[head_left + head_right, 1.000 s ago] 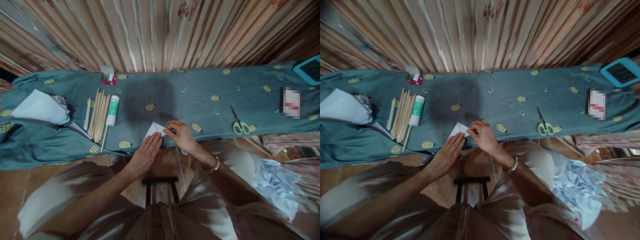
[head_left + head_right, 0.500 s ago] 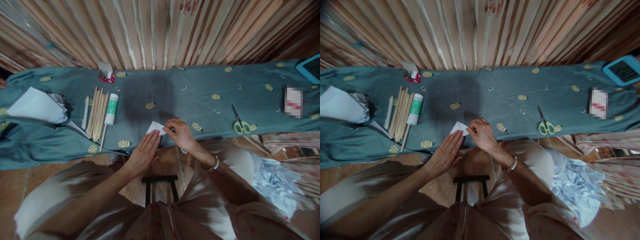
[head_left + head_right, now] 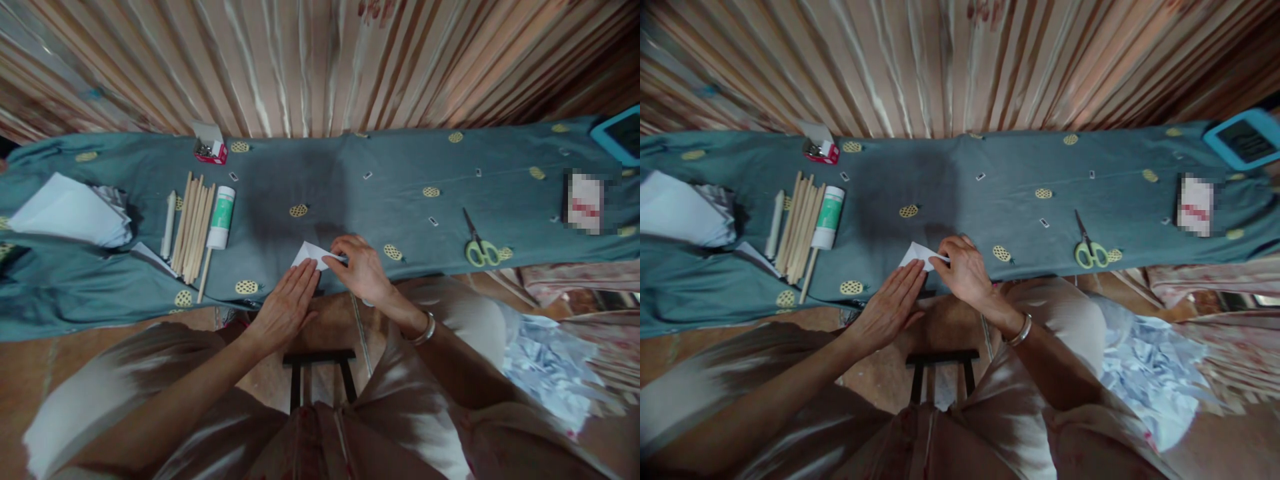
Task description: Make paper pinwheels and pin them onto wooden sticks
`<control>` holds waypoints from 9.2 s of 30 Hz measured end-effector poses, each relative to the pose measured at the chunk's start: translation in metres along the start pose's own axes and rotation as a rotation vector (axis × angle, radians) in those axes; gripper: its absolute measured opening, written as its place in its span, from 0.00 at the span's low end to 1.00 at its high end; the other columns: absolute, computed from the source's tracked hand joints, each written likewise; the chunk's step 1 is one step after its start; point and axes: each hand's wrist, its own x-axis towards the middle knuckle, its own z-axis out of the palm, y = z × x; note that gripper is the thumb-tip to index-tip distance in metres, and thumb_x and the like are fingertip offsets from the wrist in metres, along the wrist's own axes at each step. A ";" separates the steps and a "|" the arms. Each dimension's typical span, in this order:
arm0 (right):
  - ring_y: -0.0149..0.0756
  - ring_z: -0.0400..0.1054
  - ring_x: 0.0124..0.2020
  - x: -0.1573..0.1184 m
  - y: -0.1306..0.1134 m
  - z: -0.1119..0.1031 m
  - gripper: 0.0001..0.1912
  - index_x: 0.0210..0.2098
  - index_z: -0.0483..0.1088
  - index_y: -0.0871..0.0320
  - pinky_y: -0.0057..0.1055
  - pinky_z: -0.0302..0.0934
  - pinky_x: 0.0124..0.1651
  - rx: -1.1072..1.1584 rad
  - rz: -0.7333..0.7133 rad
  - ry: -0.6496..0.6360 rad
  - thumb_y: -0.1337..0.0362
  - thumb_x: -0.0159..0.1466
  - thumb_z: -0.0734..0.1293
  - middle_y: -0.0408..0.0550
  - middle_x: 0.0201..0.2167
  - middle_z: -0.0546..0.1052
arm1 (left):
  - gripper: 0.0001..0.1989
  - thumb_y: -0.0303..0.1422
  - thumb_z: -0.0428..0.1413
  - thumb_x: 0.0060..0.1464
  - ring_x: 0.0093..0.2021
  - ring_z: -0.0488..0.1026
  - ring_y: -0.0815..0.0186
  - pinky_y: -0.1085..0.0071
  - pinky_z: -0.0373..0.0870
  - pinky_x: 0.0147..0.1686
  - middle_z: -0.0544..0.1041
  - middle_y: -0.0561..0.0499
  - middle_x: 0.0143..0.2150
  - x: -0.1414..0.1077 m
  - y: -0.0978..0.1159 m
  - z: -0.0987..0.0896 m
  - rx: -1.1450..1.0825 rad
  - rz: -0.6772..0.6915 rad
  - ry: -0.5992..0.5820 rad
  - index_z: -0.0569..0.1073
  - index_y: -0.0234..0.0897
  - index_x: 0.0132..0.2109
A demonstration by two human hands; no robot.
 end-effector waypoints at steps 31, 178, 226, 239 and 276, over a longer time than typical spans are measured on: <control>0.48 0.66 0.53 -0.017 0.020 -0.007 0.08 0.40 0.70 0.55 0.49 0.60 0.59 0.038 -0.038 0.031 0.65 0.68 0.59 0.56 0.51 0.74 | 0.32 0.31 0.50 0.64 0.69 0.60 0.50 0.51 0.59 0.67 0.64 0.31 0.67 -0.060 -0.018 -0.013 0.031 -0.121 0.032 0.51 0.28 0.71; 0.49 0.62 0.56 0.120 -0.125 0.119 0.07 0.38 0.75 0.60 0.46 0.59 0.58 -0.006 -0.232 -0.046 0.69 0.62 0.66 0.58 0.48 0.73 | 0.20 0.47 0.68 0.36 0.24 0.67 0.70 0.73 0.68 0.24 0.72 0.54 0.23 0.026 -0.172 -0.078 -1.128 -0.970 1.270 0.76 0.34 0.25; 0.39 0.77 0.29 -0.042 0.054 -0.122 0.26 0.41 0.76 0.55 0.28 0.63 0.24 0.578 0.787 0.387 0.51 0.46 0.77 0.50 0.31 0.83 | 0.19 0.46 0.67 0.36 0.21 0.63 0.69 0.72 0.56 0.23 0.68 0.54 0.18 0.087 -0.103 -0.016 -1.309 -0.911 0.641 0.73 0.34 0.20; 0.25 0.72 0.27 0.063 -0.026 0.004 0.28 0.38 0.77 0.55 0.20 0.64 0.27 1.301 0.583 0.056 0.47 0.44 0.80 0.42 0.29 0.80 | 0.19 0.44 0.68 0.38 0.24 0.70 0.67 0.72 0.65 0.26 0.76 0.50 0.23 0.084 -0.111 -0.029 -1.349 -0.902 0.702 0.80 0.30 0.29; 0.26 0.67 0.24 0.026 -0.028 0.009 0.19 0.41 0.79 0.57 0.23 0.62 0.28 1.095 0.429 -0.379 0.54 0.53 0.77 0.40 0.23 0.75 | 0.24 0.43 0.72 0.30 0.30 0.79 0.62 0.70 0.76 0.29 0.81 0.48 0.29 0.089 -0.107 -0.042 -1.730 -1.021 0.806 0.76 0.34 0.34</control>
